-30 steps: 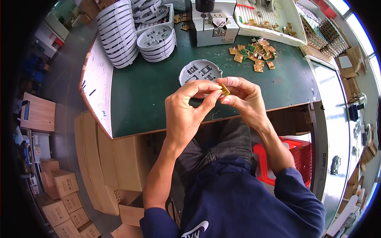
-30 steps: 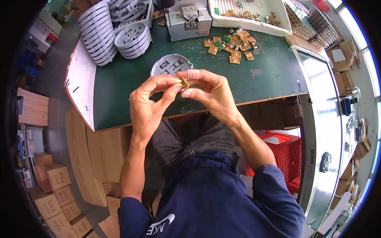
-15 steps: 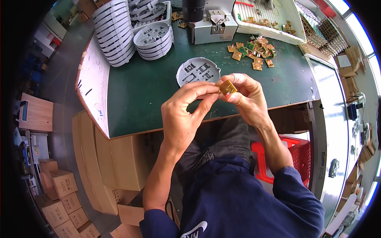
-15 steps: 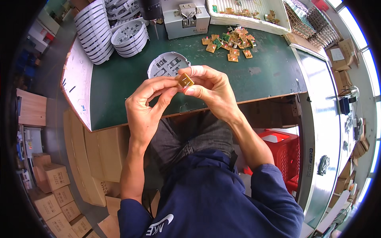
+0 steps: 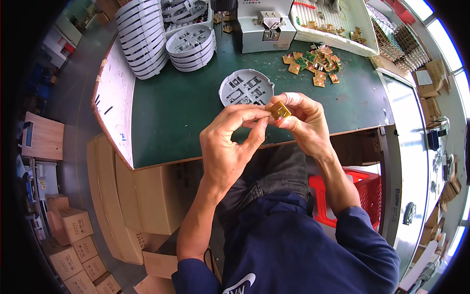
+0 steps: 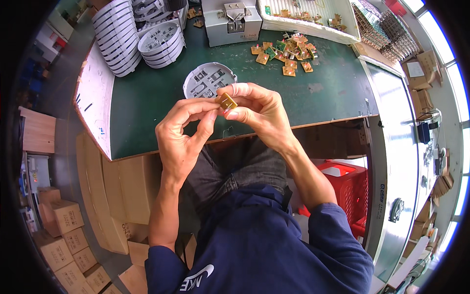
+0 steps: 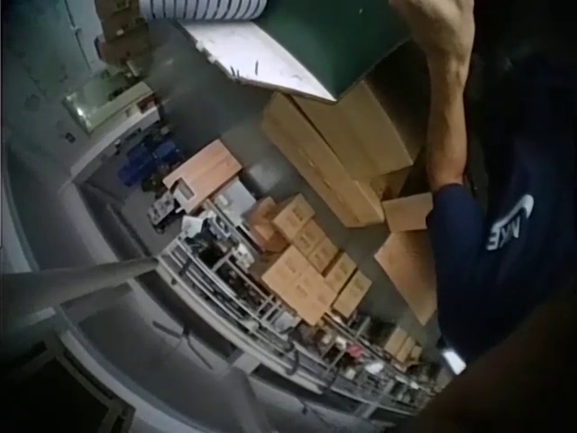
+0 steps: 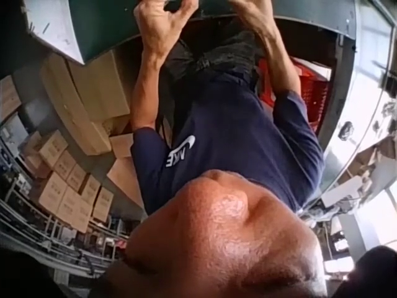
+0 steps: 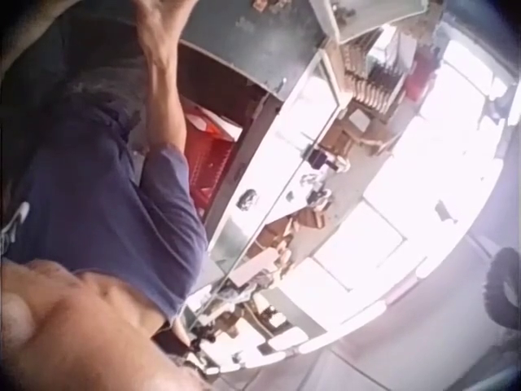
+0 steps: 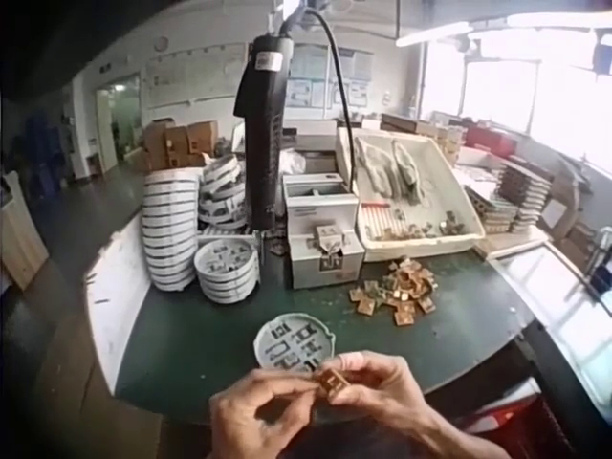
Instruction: Picking small metallic parts and assembling them into circular bases before securing them with a pneumatic tool.
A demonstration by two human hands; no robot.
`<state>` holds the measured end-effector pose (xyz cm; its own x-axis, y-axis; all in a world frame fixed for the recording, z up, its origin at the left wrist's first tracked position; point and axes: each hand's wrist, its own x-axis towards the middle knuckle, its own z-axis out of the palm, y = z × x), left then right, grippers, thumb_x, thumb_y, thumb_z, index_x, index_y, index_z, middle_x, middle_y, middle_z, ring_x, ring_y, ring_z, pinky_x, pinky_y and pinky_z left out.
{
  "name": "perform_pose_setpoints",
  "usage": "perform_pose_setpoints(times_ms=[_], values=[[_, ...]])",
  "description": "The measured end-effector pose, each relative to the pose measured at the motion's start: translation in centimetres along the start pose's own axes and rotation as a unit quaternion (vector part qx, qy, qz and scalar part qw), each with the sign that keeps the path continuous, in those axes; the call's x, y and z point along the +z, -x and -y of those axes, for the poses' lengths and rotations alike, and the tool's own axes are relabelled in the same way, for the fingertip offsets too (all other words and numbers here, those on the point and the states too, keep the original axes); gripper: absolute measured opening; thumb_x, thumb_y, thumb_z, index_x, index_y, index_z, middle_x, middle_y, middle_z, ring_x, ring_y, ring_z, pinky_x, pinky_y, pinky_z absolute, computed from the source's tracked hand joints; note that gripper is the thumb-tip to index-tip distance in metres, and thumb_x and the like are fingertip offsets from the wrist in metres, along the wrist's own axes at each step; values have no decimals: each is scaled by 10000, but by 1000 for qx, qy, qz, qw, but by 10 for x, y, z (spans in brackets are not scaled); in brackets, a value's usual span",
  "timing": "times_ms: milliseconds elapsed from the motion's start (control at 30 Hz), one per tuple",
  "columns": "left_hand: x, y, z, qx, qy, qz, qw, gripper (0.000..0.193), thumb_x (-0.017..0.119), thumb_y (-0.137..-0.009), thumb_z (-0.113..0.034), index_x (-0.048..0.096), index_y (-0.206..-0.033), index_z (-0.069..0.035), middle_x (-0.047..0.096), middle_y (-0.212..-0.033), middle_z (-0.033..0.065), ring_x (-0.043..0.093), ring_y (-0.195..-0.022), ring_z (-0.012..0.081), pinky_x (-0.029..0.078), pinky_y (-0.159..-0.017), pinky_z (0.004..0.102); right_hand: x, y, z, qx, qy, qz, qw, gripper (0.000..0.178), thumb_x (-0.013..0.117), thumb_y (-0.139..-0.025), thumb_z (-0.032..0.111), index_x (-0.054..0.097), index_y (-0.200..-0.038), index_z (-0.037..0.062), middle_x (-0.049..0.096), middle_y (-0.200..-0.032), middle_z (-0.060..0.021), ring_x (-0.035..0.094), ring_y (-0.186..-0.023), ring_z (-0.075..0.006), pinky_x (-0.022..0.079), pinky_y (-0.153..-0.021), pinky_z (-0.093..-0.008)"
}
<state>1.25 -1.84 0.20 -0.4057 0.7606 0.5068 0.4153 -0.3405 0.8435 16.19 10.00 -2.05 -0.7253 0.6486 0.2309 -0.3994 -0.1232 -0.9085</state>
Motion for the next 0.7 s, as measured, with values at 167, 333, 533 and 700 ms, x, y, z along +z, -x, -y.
perform_pose_setpoints(times_ms=[167,333,533,700], values=[[0,1,2,-19,24,5,1000,130,743,-902,13,753,-1029,-13,760,-1050,85,743,-858,158,607,-777,283,-1,0,-2,6,4,0,1000,432,851,-852,154,683,-1223,14,725,-1143,-97,696,-1076,-192,579,-984,-375],[2,5,12,-60,73,2,996,169,750,-906,-16,741,-1074,-9,746,-1090,105,736,-909,186,597,-817,302,-2,-7,-1,15,14,1,1000,451,835,-866,143,677,-1266,8,723,-1132,-92,701,-1060,-186,582,-984,-372],[-5,0,25,10,-250,-32,968,914,879,-780,-447,466,-1441,29,503,-1433,243,470,-1322,420,392,-1098,528,-1,-53,23,-24,266,23,963,423,746,-904,-8,655,-1317,6,701,-1067,-55,697,-1021,-148,578,-961,-314],[19,-14,49,-41,-368,-31,929,1024,898,-725,-530,453,-1426,70,518,-1387,281,464,-1302,434,395,-1076,536,-10,-104,19,-162,565,141,797,377,779,-845,53,727,-1218,72,688,-1074,-102,703,-984,-253,586,-884,-365]])
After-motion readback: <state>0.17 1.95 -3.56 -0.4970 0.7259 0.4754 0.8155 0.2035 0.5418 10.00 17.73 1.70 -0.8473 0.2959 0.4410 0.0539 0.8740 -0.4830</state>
